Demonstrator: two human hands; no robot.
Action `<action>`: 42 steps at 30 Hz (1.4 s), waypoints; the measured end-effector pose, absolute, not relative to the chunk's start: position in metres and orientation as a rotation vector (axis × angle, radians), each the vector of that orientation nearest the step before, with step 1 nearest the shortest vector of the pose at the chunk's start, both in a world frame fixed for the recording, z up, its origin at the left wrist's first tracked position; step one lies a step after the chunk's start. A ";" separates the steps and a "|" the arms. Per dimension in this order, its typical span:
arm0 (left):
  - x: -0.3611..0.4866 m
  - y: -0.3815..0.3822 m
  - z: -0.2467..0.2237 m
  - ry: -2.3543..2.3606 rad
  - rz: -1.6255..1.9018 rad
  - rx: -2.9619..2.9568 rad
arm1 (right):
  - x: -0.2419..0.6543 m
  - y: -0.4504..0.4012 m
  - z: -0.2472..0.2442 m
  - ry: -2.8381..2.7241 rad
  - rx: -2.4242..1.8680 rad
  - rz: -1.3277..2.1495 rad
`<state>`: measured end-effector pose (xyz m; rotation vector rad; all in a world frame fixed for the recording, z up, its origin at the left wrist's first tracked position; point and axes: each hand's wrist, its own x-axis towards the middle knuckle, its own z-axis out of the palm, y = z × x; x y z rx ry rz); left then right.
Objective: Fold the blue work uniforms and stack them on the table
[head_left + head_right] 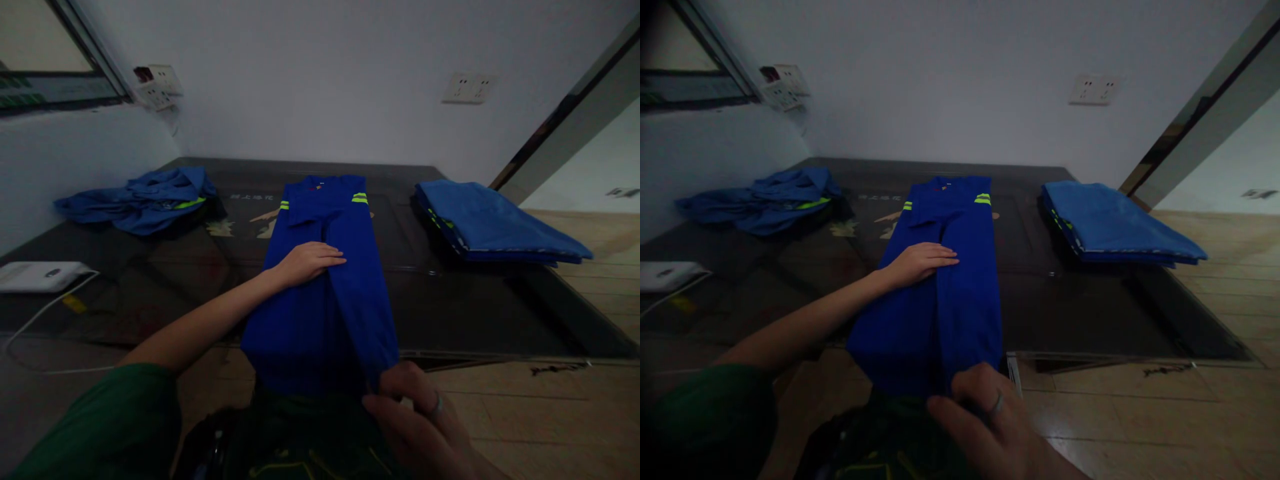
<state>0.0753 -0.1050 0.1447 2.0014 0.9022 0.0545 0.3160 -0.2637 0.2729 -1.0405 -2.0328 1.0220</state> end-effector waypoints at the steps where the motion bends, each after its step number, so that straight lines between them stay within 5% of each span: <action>1: 0.074 -0.105 0.145 0.917 0.051 1.981 | 0.314 -0.271 0.271 -2.114 -0.987 1.029; 9: 0.051 -0.157 0.165 0.892 0.025 2.242 | 0.274 -0.325 0.210 -2.553 -0.603 1.416; 15: 0.050 -0.226 0.207 0.837 0.061 2.412 | 0.323 -0.346 0.201 -1.712 -1.165 2.250; 20: 0.062 -0.242 0.219 0.556 0.054 2.513 | 0.381 -0.354 0.171 -1.178 -1.805 2.082; 32: 0.065 -0.239 0.214 0.291 0.227 2.498 | 0.343 -0.330 0.157 -0.303 -1.372 2.321; 42: 0.059 -0.250 0.215 0.516 0.123 2.536 | 0.338 -0.320 0.159 -0.581 -1.649 2.180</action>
